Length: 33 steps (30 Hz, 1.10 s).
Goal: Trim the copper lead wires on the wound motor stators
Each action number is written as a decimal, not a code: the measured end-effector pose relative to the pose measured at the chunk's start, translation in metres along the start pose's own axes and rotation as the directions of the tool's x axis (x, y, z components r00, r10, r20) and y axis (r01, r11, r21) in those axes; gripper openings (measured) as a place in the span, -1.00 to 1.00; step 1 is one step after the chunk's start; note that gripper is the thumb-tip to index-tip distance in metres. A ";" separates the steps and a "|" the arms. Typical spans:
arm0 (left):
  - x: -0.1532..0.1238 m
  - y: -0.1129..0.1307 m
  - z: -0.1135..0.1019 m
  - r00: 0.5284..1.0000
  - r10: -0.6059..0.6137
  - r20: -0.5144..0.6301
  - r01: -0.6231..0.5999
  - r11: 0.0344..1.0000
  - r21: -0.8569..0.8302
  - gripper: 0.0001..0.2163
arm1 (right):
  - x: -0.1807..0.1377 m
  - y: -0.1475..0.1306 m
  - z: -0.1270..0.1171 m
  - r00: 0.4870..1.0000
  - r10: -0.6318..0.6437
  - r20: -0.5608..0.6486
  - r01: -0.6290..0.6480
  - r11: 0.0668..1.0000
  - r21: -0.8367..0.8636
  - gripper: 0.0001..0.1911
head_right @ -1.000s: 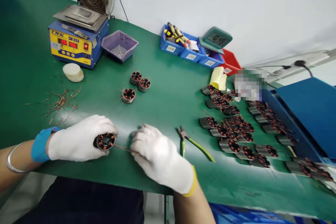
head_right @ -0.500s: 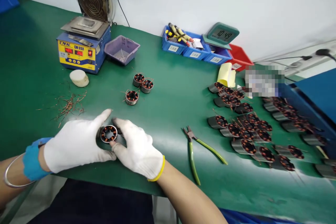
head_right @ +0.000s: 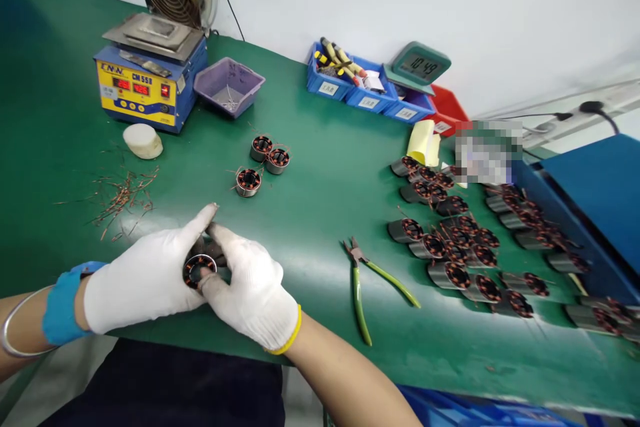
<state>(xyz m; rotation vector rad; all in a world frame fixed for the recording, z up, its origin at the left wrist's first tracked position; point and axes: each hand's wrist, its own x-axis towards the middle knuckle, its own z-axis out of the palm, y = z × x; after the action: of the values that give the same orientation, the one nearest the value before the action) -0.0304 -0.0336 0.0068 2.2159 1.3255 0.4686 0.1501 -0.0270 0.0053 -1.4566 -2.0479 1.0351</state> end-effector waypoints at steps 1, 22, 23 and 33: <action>0.000 -0.001 0.003 1.000 0.016 -0.015 -0.015 0.999 0.031 -0.18 | 0.000 0.000 0.000 0.999 0.008 -0.039 -0.006 0.998 0.063 -0.42; 0.013 0.001 -0.004 0.987 -0.159 -0.009 0.155 0.972 -0.175 -0.84 | 0.005 0.007 -0.024 0.950 0.262 0.170 -0.272 0.961 0.042 -0.54; 0.014 -0.001 -0.003 0.982 -0.185 -0.037 0.173 0.961 -0.216 -0.84 | 0.004 0.005 -0.025 0.943 0.278 0.183 -0.276 0.961 -0.036 -0.56; 0.024 -0.009 -0.012 0.945 -0.318 0.071 0.280 0.682 -0.676 -0.57 | 0.001 0.006 -0.034 0.926 0.240 0.290 -0.202 0.967 -0.155 -0.75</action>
<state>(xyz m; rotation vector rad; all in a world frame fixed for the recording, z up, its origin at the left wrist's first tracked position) -0.0323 -0.0055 0.0119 1.3529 1.2431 0.7478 0.1771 -0.0138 0.0224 -1.7138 -2.2301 1.3197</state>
